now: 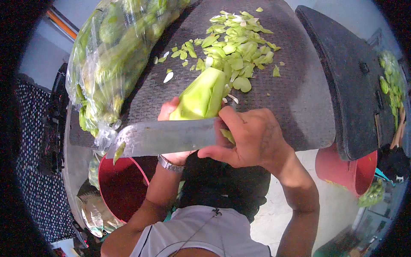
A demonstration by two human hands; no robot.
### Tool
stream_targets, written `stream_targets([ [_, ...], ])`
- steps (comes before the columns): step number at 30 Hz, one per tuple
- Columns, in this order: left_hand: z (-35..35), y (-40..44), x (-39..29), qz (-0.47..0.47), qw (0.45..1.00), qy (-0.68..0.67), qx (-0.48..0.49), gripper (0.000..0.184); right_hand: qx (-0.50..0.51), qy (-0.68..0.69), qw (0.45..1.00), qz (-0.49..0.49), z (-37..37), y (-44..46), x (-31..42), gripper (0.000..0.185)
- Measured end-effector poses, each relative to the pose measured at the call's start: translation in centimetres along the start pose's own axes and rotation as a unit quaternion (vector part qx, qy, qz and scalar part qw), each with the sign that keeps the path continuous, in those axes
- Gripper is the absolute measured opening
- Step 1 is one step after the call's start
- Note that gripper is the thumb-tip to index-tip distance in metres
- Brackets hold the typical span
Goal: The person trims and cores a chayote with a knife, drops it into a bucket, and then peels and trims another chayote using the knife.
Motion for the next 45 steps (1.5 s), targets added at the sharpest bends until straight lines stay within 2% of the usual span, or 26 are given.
stream_targets([
  [2,-0.7,0.1,-0.2,-0.017,0.999,-0.033,0.023,0.066,0.007,0.021,1.0,0.021,0.2,0.0,0.0,0.071],
  [5,-0.6,1.3,0.7,0.011,1.0,-0.012,0.022,0.069,0.014,-0.031,0.999,-0.014,-1.0,0.0,-0.2,0.07],
  [8,-0.3,0.6,1.2,-0.011,0.999,-0.035,-0.015,0.059,0.005,-0.025,1.0,-0.002,-0.7,-0.2,-1.9,0.062],
  [11,-1.1,0.4,0.9,0.01,0.999,0.051,0.006,0.061,0.023,0.005,0.999,0.046,-0.6,-0.7,-2.3,0.059],
  [14,-0.8,0.0,0.9,-0.009,1.0,0.019,-0.02,0.069,-0.011,-0.023,1.0,-0.014,-0.7,-0.4,-1.8,0.056],
  [18,-1.3,-0.4,0.4,-0.01,1.0,-0.006,-0.004,0.076,-0.012,-0.012,0.999,0.049,-0.2,-1.3,-5.6,0.055],
  [21,-1.5,-0.4,0.4,0.002,1.0,-0.008,-0.014,0.074,-0.035,-0.035,0.997,0.055,0.3,-1.7,-4.9,0.055],
  [24,-1.1,-0.7,1.8,0.002,0.998,-0.064,-0.023,0.07,-0.036,-0.041,0.998,0.014,-0.1,-0.4,-3.6,0.055],
  [27,-0.9,-0.2,1.3,0.009,0.999,0.04,0.006,0.07,-0.053,-0.041,0.997,0.039,0.4,-0.8,-6.1,0.057],
  [28,-1.0,-0.1,0.5,0.003,0.992,0.126,0.003,0.078,-0.045,-0.074,0.993,0.083,0.3,-0.9,-7.5,0.053],
  [30,-0.4,-0.5,0.2,-0.003,0.997,0.079,0.022,0.08,-0.022,-0.135,0.976,0.171,-0.1,-1.6,-10.3,0.046],
  [33,1.1,-1.4,0.1,0.013,0.999,0.044,0.012,0.076,-0.072,-0.242,0.937,0.241,-1.8,-1.0,-14.0,0.038],
  [35,1.3,-1.3,-0.4,0.035,0.998,0.052,0.002,0.075,-0.063,-0.29,0.954,0.049,-1.9,-1.4,-15.0,0.036],
  [37,0.1,-0.5,-1.4,0.05,0.996,0.066,-0.045,0.073,-0.033,-0.261,0.963,0.052,-1.8,-1.1,-15.3,0.038],
  [39,-0.2,0.3,-2.0,0.079,0.988,0.088,-0.1,0.072,0.001,-0.163,0.96,0.229,-1.9,-0.2,-15.8,0.044],
  [41,0.2,0.5,-2.3,0.125,0.971,0.115,-0.167,0.072,-0.002,-0.087,0.923,0.374,-2.1,1.3,-14.2,0.051],
  [42,0.3,0.7,-2.4,0.137,0.97,0.122,-0.157,0.07,-0.009,-0.051,0.898,0.437,-1.8,1.7,-13.2,0.055],
  [44,0.4,1.1,-2.6,0.158,0.968,0.138,-0.136,0.065,-0.006,0.039,0.892,0.451,-0.4,1.4,-10.8,0.064],
  [45,0.6,1.2,-2.4,0.173,0.965,0.14,-0.138,0.063,0.002,0.128,0.884,0.45,0.4,1.3,-8.8,0.062],
])
Point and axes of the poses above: each hand's wrist, its own y-axis towards the middle knuckle, its own z-axis out of the palm, x = y × z, the point moved 4 cm from there along y, towards the middle knuckle, and after that the axes turned 6 degrees about -x, right-handed, at the moved point
